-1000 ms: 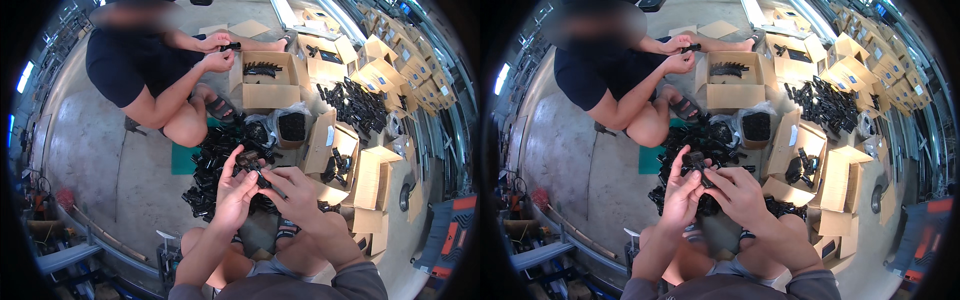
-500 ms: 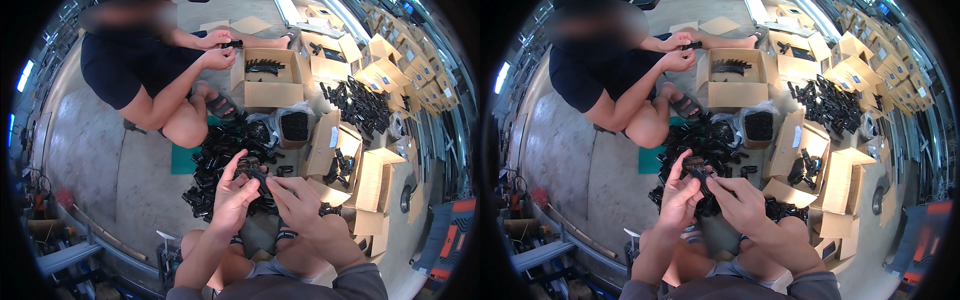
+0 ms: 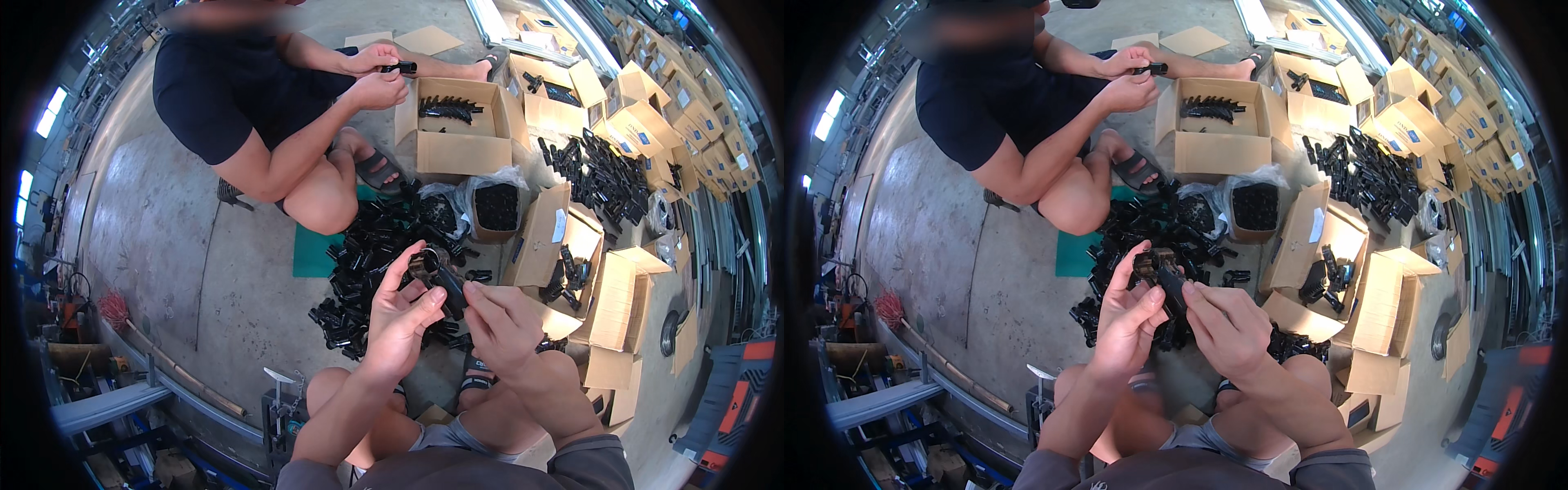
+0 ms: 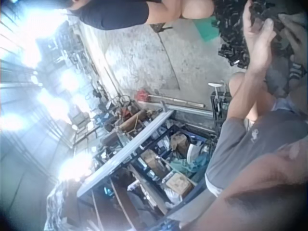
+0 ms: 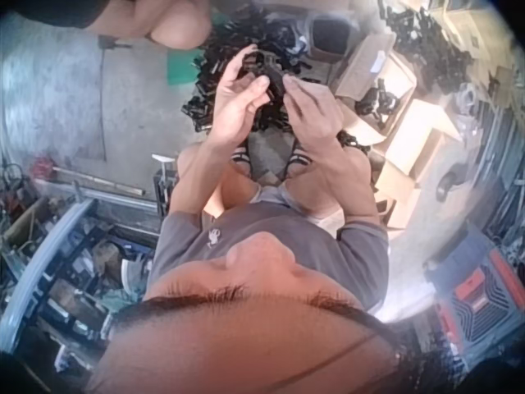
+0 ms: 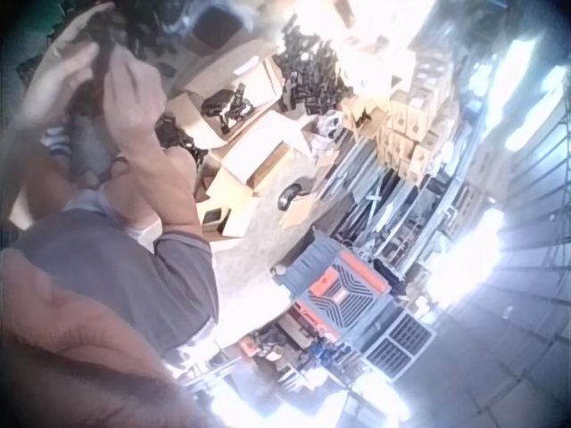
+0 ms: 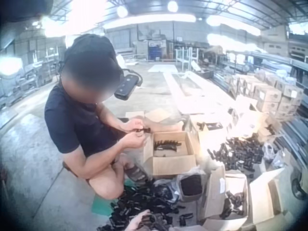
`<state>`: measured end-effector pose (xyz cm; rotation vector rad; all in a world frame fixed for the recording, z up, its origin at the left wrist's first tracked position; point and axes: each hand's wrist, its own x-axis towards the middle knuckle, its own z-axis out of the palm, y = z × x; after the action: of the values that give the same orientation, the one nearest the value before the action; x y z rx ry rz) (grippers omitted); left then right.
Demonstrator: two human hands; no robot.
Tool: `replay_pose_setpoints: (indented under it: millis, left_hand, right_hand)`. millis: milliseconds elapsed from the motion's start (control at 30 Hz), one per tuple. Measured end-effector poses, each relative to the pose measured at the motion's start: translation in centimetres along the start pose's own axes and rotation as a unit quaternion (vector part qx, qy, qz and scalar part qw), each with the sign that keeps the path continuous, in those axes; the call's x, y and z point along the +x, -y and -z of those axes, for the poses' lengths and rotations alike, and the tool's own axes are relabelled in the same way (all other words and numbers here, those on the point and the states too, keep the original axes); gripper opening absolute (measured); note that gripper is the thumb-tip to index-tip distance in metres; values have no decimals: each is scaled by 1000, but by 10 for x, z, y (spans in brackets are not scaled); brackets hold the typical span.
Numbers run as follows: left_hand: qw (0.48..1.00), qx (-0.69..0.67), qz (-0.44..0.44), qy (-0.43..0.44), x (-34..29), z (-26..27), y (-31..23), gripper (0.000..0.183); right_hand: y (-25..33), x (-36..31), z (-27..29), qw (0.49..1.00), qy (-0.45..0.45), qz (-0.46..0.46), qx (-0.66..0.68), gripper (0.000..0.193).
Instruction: The person sorts black plastic components by hand from a pile on the floor into cardboard boxes.
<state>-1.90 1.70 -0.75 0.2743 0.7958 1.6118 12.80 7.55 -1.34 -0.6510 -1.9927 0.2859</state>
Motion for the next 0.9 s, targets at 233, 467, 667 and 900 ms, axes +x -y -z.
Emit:
replay_pose_setpoints:
  millis: [233,467,667,900]
  left_hand:
    - [1000,26,2,2,2,3,-1,70]
    - [999,46,14,7,5,8,-4,73]
    - [998,55,27,11,7,11,-4,72]
    - [999,6,31,22,8,11,-3,67]
  right_hand:
    - [-1,3,-2,999,28,18,10,38]
    - [-2,2,-3,999,48,19,17,36]
    - [-5,0,-2,998,57,21,25,37]
    - [-2,1,-3,998,48,10,24,33]
